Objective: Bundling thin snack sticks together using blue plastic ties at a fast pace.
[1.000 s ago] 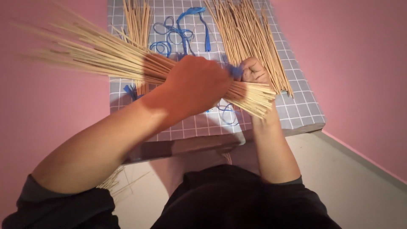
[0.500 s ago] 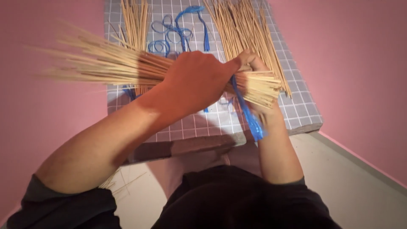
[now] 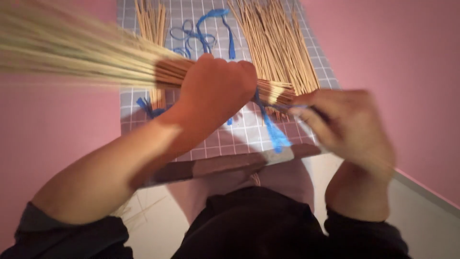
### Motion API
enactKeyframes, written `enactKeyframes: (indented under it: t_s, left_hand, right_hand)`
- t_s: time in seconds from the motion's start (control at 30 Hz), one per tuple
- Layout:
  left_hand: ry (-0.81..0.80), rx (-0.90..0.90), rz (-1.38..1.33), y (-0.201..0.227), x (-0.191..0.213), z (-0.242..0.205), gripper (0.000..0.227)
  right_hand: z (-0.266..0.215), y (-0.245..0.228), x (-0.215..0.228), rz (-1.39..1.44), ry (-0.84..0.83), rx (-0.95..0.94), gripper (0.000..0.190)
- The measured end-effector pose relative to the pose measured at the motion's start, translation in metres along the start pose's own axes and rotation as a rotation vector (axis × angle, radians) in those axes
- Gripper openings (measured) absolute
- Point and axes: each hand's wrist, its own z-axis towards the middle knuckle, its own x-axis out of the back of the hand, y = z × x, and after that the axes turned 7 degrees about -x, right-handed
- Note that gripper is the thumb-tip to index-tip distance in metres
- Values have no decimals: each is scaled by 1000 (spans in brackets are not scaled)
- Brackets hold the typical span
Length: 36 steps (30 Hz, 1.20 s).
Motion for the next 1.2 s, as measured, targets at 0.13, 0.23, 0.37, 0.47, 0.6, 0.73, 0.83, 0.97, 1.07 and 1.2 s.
enactKeyframes:
  t_s: [0.13,0.23,0.37,0.47,0.6,0.73,0.83,0.97,1.07,1.2]
  left_hand:
    - [-46,-105,108,17,0,-2,9]
    - [8,-157,23,34,11,-1,7]
    - [-21,-80,-181,21,46,-4,10]
    - [6,63,-324,-3,43,-3,26]
    - [383,200,150,-20,-21,2,42]
    - [92,254,451,-29,-65,2,42]
    - [-50,143,396,-4,-61,-9,32]
    - [-159,-108,292,21,-12,-15,12]
    - [55,47,47,41,17,-19,13]
    - [193,65,-15,21,43,-11,15]
  right_hand:
    - [18,-2,17,-48,-23,88,12]
    - [43,24,4,168,-47,37,5]
    - [40,94,-69,731,-77,-282,17]
    - [24,44,-93,403,-206,-520,54]
    - [14,-24,-93,512,-132,-135,29]
    - [-20,-37,-50,52,-4,-52,11]
    - [-21,-18,-14,-61,108,-86,17]
    - [26,19,8,-47,373,27,8]
    - [62,46,-19,349,314,39,11]
    - [50,63,-87,446,214,-125,8]
